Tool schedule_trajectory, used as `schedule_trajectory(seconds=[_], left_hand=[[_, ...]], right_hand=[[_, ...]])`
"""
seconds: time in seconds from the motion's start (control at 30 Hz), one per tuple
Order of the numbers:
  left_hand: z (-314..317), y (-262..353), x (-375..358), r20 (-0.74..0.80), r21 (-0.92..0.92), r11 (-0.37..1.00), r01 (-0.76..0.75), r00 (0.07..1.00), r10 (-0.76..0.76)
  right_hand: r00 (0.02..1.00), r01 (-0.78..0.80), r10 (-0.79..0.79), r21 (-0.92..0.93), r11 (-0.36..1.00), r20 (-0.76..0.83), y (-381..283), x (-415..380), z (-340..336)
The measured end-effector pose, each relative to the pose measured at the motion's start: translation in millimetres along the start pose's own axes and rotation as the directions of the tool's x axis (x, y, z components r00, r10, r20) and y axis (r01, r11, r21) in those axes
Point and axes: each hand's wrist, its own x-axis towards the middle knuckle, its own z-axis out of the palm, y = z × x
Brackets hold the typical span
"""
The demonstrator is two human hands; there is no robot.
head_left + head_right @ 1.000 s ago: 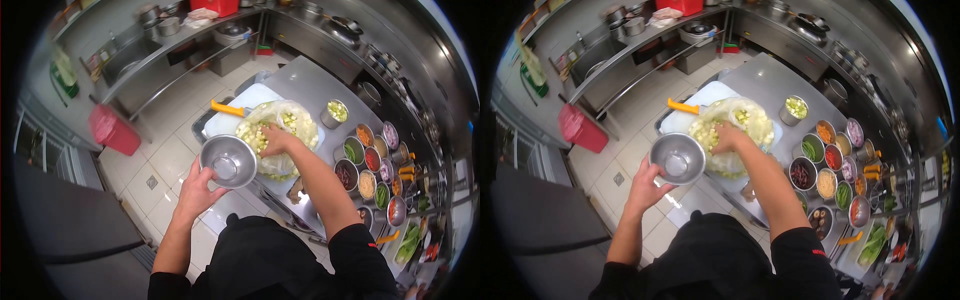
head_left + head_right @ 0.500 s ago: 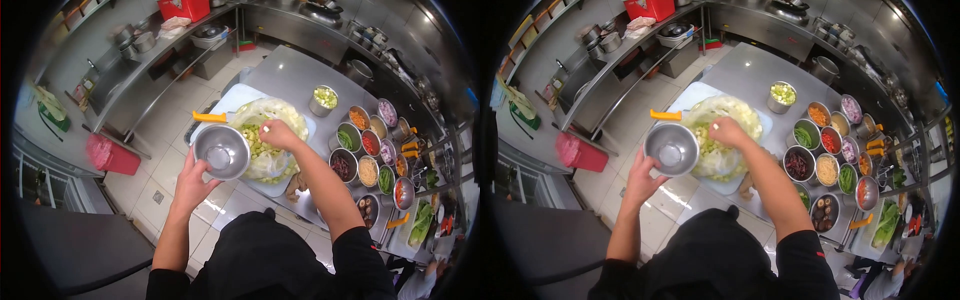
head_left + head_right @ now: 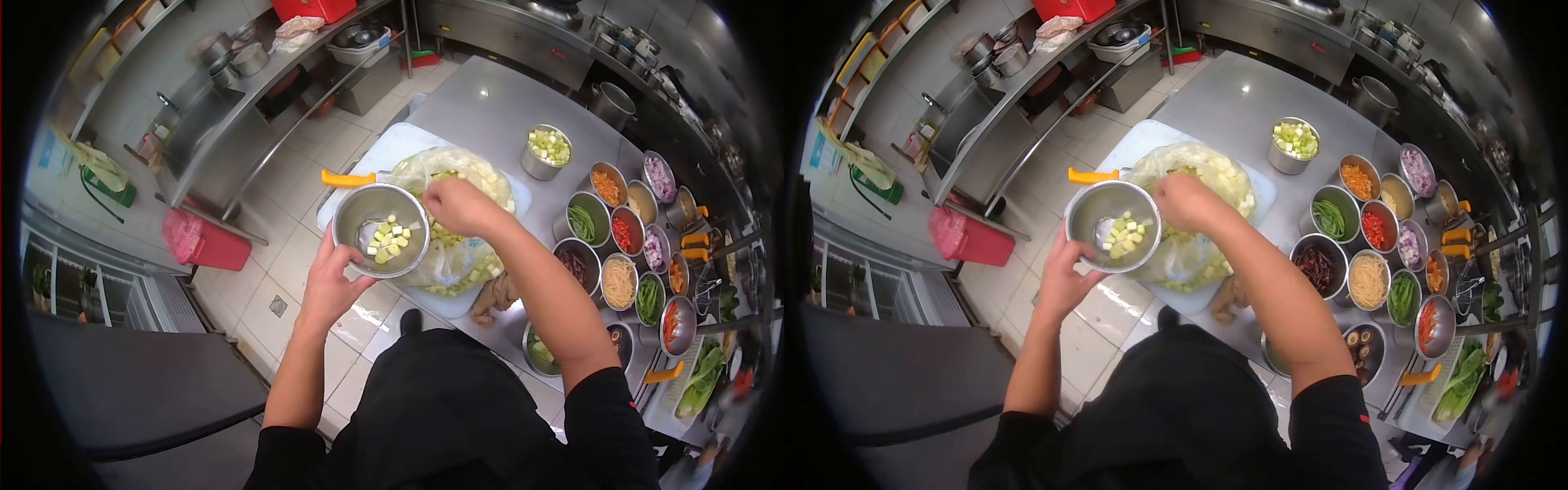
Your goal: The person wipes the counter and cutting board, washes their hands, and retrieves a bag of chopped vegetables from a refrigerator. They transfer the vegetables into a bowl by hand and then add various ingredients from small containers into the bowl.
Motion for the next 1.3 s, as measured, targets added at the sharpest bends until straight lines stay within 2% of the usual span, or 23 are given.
schedule_trajectory(seconds=[0.03,0.13,0.23,0.33,0.43,0.53,0.63,0.83,0.93,1.03,1.13,1.23,1.3], left_hand=[[-4,-7,-1,-0.001,0.016,1.0,-0.023,1.0,0.023],[-15,-18,6,0.025,0.055,0.996,-0.069,0.997,0.068],[-21,-28,18,0.061,0.054,0.995,-0.089,0.994,0.086],[-25,-36,29,0.1,0.046,0.994,-0.103,0.99,0.098],[-29,-43,41,0.152,0.025,0.992,-0.12,0.982,0.115],[-33,-46,53,0.195,-0.021,0.989,-0.147,0.97,0.148],[-35,-52,62,0.22,-0.051,0.984,-0.173,0.959,0.18],[-38,-57,73,0.244,-0.083,0.974,-0.209,0.944,0.223],[-34,-58,79,0.264,-0.166,0.968,-0.189,0.937,0.229],[-22,-56,85,0.259,-0.227,0.949,-0.218,0.926,0.274],[-15,-53,88,0.233,-0.256,0.937,-0.239,0.925,0.299],[-18,-55,89,0.203,-0.253,0.932,-0.259,0.928,0.312],[-21,-60,85,0.198,-0.217,0.943,-0.253,0.934,0.296]], right_hand=[[0.988,-0.054,0.071,-0.123,0.991,0.138,7,7,8],[0.996,0.015,-0.04,-0.303,0.953,-0.077,9,-1,53],[0.999,-0.036,0.036,-0.315,0.948,-0.004,3,6,51],[0.998,0.0,0.009,-0.146,0.989,0.062,24,17,53],[1.0,-0.018,0.02,-0.122,0.992,0.013,31,20,56],[0.99,-0.1,0.08,-0.183,0.978,-0.115,28,25,66],[0.99,-0.117,0.107,-0.118,0.986,-0.091,33,33,65],[0.969,-0.191,0.226,0.288,0.938,-0.096,18,3,13],[0.967,0.033,0.044,0.296,0.955,-0.251,-7,2,-7],[0.979,0.011,0.014,0.12,0.993,-0.204,-52,11,-12],[0.894,0.278,-0.228,0.077,0.957,-0.385,-52,17,4],[0.95,0.026,0.103,0.404,0.915,-0.295,-38,3,-23],[0.976,-0.125,0.157,0.2,0.972,-0.151,-15,4,-16]])
